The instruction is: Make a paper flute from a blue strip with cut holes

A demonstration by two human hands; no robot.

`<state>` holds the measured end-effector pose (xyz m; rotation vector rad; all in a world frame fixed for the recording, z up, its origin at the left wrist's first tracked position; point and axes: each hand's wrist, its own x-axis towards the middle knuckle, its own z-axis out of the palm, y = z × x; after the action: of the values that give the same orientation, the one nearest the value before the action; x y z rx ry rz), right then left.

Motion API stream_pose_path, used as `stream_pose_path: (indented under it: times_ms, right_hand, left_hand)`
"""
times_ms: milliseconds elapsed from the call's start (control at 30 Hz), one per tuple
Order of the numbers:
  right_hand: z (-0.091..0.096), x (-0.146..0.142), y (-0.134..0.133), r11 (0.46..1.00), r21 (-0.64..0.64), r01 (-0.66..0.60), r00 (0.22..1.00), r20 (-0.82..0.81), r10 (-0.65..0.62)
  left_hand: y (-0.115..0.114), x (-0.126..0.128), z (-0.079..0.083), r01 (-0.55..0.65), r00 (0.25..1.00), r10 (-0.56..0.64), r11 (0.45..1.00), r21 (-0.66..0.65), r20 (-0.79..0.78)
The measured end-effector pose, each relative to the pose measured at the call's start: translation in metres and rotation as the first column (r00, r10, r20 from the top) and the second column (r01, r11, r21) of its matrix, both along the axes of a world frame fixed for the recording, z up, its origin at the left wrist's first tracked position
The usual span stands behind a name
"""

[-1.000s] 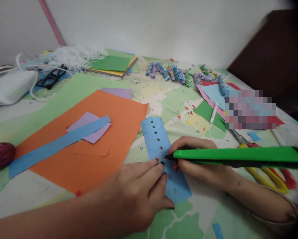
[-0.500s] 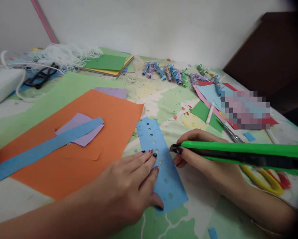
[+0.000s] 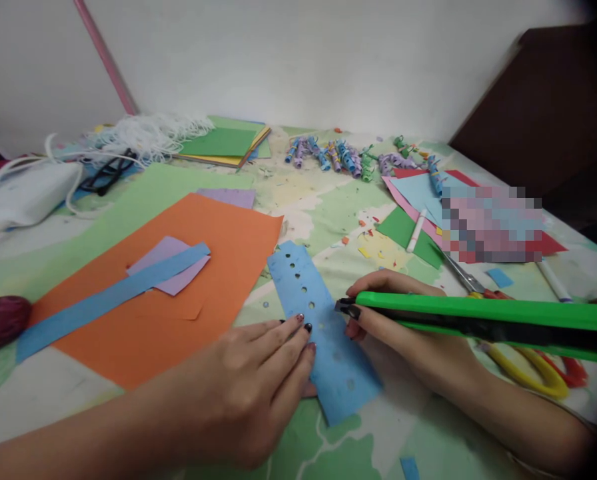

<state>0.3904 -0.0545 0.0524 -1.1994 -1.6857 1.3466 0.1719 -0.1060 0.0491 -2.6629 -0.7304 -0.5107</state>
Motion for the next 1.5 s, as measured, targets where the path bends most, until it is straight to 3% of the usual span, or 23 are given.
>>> stream_pose_path:
  times_ms: [233, 500, 767, 1267, 1500]
  right_hand:
    - [0.005, 0.001, 0.004, 0.987, 0.067, -0.146, 0.981, 0.142, 0.135]
    - [0.007, -0.001, 0.021, 0.949, -0.183, -0.256, 0.957, 0.089, 0.275]
    - [0.005, -0.002, 0.022, 0.954, -0.202, -0.222, 0.960, 0.124, 0.250]
    - [0.002, -0.004, 0.019, 0.972, -0.113, -0.205, 0.953, 0.204, 0.225]
    - [0.001, -0.002, 0.020, 0.968, -0.138, -0.209, 0.958, 0.170, 0.231]
  left_hand:
    - [-0.008, 0.032, -0.016, -0.071, 0.990, 0.054, 0.989, 0.129, 0.131]
    - [-0.006, 0.024, -0.015, -0.091, 0.983, 0.088, 0.996, 0.010, 0.160]
    - [-0.006, 0.019, -0.017, -0.099, 0.984, 0.104, 0.994, -0.039, 0.144]
    - [-0.005, 0.018, -0.016, -0.061, 0.988, 0.077, 0.991, -0.116, 0.135]
    - [-0.003, 0.018, -0.019, -0.046, 0.988, 0.063, 0.992, -0.114, 0.143]
